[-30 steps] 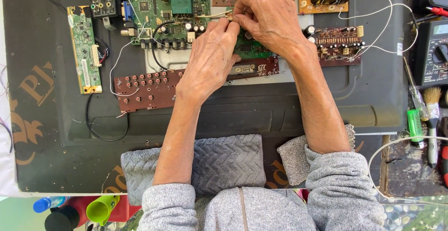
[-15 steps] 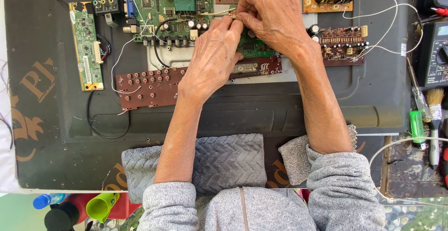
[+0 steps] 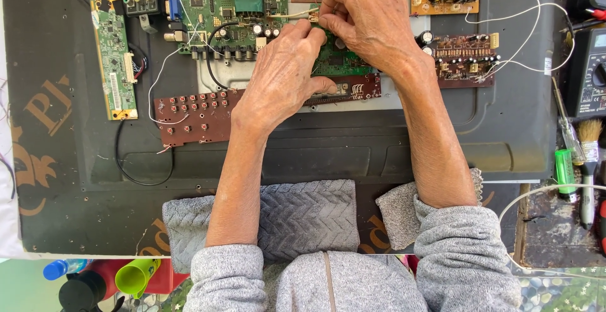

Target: Connecting wires and ribbon cables to electronic circuit boards on a television panel.

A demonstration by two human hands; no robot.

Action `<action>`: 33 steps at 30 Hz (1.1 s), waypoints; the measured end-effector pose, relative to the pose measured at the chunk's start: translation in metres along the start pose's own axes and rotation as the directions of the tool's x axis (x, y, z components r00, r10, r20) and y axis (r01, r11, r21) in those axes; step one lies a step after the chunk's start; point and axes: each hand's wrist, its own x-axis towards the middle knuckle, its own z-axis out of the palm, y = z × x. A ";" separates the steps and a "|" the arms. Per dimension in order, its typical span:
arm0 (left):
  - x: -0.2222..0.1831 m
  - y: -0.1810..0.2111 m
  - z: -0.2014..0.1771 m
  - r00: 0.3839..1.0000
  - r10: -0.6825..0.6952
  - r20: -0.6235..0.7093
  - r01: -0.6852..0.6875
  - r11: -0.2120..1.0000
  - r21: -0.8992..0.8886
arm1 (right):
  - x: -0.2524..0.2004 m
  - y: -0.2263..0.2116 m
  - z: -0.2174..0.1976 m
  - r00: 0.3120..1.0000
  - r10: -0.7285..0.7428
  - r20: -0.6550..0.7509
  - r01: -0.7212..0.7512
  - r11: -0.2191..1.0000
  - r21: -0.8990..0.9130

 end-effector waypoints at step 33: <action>0.002 0.012 -0.011 0.997 -0.075 0.033 0.075 0.997 0.013 | 0.013 -0.022 -0.018 0.985 0.161 0.061 -0.163 0.986 0.031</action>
